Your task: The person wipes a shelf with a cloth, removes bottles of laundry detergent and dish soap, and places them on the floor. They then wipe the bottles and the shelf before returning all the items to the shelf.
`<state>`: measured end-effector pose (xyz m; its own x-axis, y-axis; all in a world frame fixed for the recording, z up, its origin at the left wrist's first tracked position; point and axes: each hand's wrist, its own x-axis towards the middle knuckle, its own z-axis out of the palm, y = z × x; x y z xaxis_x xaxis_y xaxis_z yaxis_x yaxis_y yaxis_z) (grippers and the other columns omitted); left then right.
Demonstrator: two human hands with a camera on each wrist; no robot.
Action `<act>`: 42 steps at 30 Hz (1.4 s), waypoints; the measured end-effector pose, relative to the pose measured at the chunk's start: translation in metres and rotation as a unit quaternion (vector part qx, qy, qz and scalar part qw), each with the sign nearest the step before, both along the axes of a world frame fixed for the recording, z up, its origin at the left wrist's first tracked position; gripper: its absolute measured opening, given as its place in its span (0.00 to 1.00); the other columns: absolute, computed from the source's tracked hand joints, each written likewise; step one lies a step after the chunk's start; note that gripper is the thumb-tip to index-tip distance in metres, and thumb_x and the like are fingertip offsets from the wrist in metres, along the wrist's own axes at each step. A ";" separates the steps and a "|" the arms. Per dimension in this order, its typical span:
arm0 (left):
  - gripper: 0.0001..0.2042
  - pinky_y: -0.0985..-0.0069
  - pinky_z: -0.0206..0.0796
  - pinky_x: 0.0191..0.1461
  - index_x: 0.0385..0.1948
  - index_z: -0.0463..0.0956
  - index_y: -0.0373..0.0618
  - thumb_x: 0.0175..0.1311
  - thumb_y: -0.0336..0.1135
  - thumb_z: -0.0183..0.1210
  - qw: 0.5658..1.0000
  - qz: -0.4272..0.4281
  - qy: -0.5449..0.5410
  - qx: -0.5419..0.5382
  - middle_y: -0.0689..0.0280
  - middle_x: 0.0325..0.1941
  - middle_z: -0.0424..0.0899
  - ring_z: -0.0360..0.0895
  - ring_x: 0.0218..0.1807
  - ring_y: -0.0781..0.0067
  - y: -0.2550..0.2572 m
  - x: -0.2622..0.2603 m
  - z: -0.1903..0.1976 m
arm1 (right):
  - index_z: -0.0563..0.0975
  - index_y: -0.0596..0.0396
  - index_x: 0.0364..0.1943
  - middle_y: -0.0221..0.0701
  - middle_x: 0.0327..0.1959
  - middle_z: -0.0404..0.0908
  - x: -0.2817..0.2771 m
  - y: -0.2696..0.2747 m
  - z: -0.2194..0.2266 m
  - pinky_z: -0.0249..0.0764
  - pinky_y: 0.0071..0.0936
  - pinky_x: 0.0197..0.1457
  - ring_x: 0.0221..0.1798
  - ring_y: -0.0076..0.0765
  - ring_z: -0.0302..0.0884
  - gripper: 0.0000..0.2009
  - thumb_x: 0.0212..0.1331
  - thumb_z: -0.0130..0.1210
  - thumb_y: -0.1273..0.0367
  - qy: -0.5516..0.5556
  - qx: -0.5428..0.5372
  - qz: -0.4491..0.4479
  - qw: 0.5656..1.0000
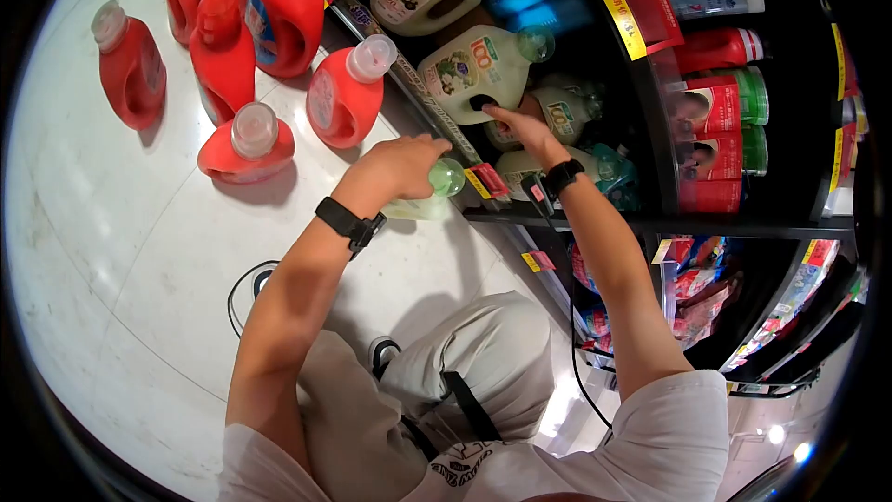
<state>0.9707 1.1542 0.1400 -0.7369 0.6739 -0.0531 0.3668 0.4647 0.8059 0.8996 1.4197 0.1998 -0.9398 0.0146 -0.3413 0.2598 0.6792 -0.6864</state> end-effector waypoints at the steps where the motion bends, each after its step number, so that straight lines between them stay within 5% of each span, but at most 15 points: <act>1: 0.42 0.59 0.67 0.66 0.72 0.60 0.50 0.51 0.36 0.69 0.993 0.088 0.018 0.082 0.51 0.64 0.74 0.74 0.62 0.47 -0.004 -0.005 0.015 | 0.77 0.57 0.45 0.28 0.34 0.82 0.004 0.002 -0.002 0.73 0.21 0.33 0.28 0.22 0.74 0.17 0.55 0.70 0.66 0.000 -0.002 -0.006 1.000; 2: 0.46 0.59 0.66 0.68 0.75 0.54 0.52 0.52 0.37 0.69 0.970 0.174 0.036 0.165 0.50 0.68 0.71 0.73 0.63 0.46 -0.005 -0.008 0.031 | 0.77 0.59 0.46 0.29 0.35 0.83 0.009 0.002 -0.003 0.74 0.23 0.34 0.29 0.23 0.76 0.18 0.56 0.70 0.67 0.023 0.017 0.020 0.999; 5: 0.49 0.59 0.64 0.69 0.77 0.48 0.55 0.52 0.39 0.70 0.955 0.199 0.119 0.185 0.50 0.71 0.68 0.72 0.64 0.45 0.001 -0.022 0.046 | 0.76 0.61 0.52 0.32 0.37 0.85 0.025 -0.013 0.001 0.78 0.29 0.40 0.32 0.24 0.80 0.22 0.55 0.70 0.69 0.049 0.061 0.110 0.991; 9: 0.43 0.56 0.63 0.71 0.72 0.61 0.54 0.50 0.43 0.73 0.960 0.225 0.016 0.166 0.51 0.74 0.63 0.67 0.68 0.38 0.011 -0.043 0.032 | 0.75 0.60 0.55 0.30 0.36 0.84 0.029 -0.026 0.005 0.79 0.25 0.37 0.33 0.23 0.80 0.24 0.54 0.71 0.69 0.009 0.054 0.070 0.996; 13: 0.40 0.62 0.58 0.74 0.68 0.67 0.46 0.52 0.46 0.75 0.904 0.267 -0.011 0.335 0.52 0.73 0.64 0.62 0.75 0.53 0.024 -0.063 -0.003 | 0.73 0.59 0.57 0.28 0.36 0.83 0.024 -0.037 0.009 0.79 0.20 0.31 0.31 0.20 0.80 0.24 0.57 0.69 0.71 -0.001 -0.094 0.002 0.996; 14: 0.38 0.65 0.56 0.75 0.66 0.68 0.43 0.54 0.46 0.75 0.889 0.241 -0.046 0.386 0.54 0.71 0.66 0.61 0.75 0.61 0.023 -0.071 -0.008 | 0.73 0.59 0.57 0.28 0.36 0.83 0.028 -0.042 0.011 0.79 0.20 0.31 0.31 0.20 0.80 0.24 0.57 0.69 0.71 0.005 -0.099 0.002 0.995; 19: 0.33 0.67 0.59 0.73 0.62 0.73 0.44 0.55 0.44 0.74 0.862 0.229 -0.027 0.451 0.59 0.69 0.68 0.65 0.71 0.65 0.010 -0.065 0.009 | 0.76 0.61 0.54 0.31 0.37 0.85 0.063 -0.070 0.047 0.76 0.20 0.27 0.29 0.21 0.83 0.20 0.57 0.67 0.74 0.094 -0.035 -0.013 0.995; 22: 0.30 0.69 0.70 0.61 0.56 0.76 0.45 0.52 0.45 0.76 0.872 0.210 0.077 0.436 0.61 0.58 0.80 0.78 0.58 0.64 -0.024 -0.040 0.080 | 0.76 0.62 0.54 0.32 0.37 0.85 0.078 -0.072 0.081 0.78 0.20 0.26 0.28 0.20 0.82 0.21 0.57 0.67 0.75 0.135 0.016 0.038 0.990; 23: 0.29 0.70 0.73 0.57 0.53 0.77 0.45 0.51 0.45 0.76 0.883 0.220 0.116 0.399 0.61 0.52 0.84 0.83 0.52 0.63 -0.042 -0.028 0.117 | 0.75 0.63 0.55 0.33 0.39 0.85 0.086 -0.093 0.108 0.78 0.20 0.23 0.26 0.21 0.82 0.22 0.56 0.67 0.75 0.071 -0.024 0.001 0.997; 25: 0.28 0.70 0.75 0.52 0.50 0.79 0.44 0.48 0.45 0.77 0.880 0.270 0.224 0.319 0.59 0.43 0.87 0.85 0.45 0.60 -0.062 -0.016 0.148 | 0.74 0.63 0.56 0.34 0.38 0.85 0.100 -0.120 0.138 0.76 0.20 0.21 0.23 0.22 0.81 0.23 0.56 0.68 0.74 0.042 -0.085 0.005 0.995; 28: 0.27 0.71 0.74 0.51 0.49 0.79 0.43 0.47 0.42 0.77 0.894 0.299 0.213 0.257 0.60 0.42 0.86 0.85 0.43 0.62 -0.091 0.006 0.179 | 0.73 0.63 0.55 0.31 0.35 0.84 0.113 -0.141 0.154 0.74 0.19 0.19 0.19 0.21 0.79 0.24 0.55 0.70 0.72 -0.041 -0.110 0.049 0.992; 32: 0.26 0.72 0.74 0.50 0.50 0.79 0.43 0.47 0.39 0.76 0.901 0.315 0.073 0.288 0.60 0.40 0.86 0.84 0.42 0.65 -0.117 0.036 0.164 | 0.74 0.61 0.56 0.31 0.35 0.84 0.127 -0.170 0.139 0.73 0.19 0.20 0.17 0.21 0.77 0.25 0.57 0.69 0.66 -0.208 -0.151 0.099 0.961; 34: 0.25 0.74 0.73 0.50 0.49 0.80 0.43 0.47 0.37 0.75 0.881 0.332 -0.108 0.318 0.60 0.39 0.85 0.83 0.41 0.67 -0.123 0.050 0.154 | 0.74 0.61 0.56 0.31 0.34 0.83 0.131 -0.175 0.127 0.72 0.21 0.21 0.17 0.23 0.76 0.25 0.57 0.68 0.64 -0.252 -0.140 0.114 0.951; 37: 0.23 0.73 0.73 0.50 0.48 0.81 0.42 0.46 0.35 0.74 0.933 0.296 -0.063 0.195 0.61 0.41 0.86 0.83 0.42 0.68 -0.123 0.061 0.127 | 0.74 0.61 0.55 0.32 0.33 0.83 0.132 -0.165 0.082 0.74 0.22 0.24 0.20 0.24 0.78 0.25 0.56 0.68 0.64 -0.291 -0.126 0.180 0.931; 42: 0.25 0.68 0.74 0.50 0.48 0.81 0.42 0.44 0.35 0.75 0.946 0.270 -0.055 0.171 0.58 0.42 0.87 0.84 0.44 0.61 -0.116 0.062 0.064 | 0.72 0.62 0.59 0.34 0.39 0.83 0.128 -0.154 0.015 0.75 0.21 0.29 0.29 0.25 0.82 0.29 0.57 0.69 0.63 -0.295 -0.135 0.162 0.932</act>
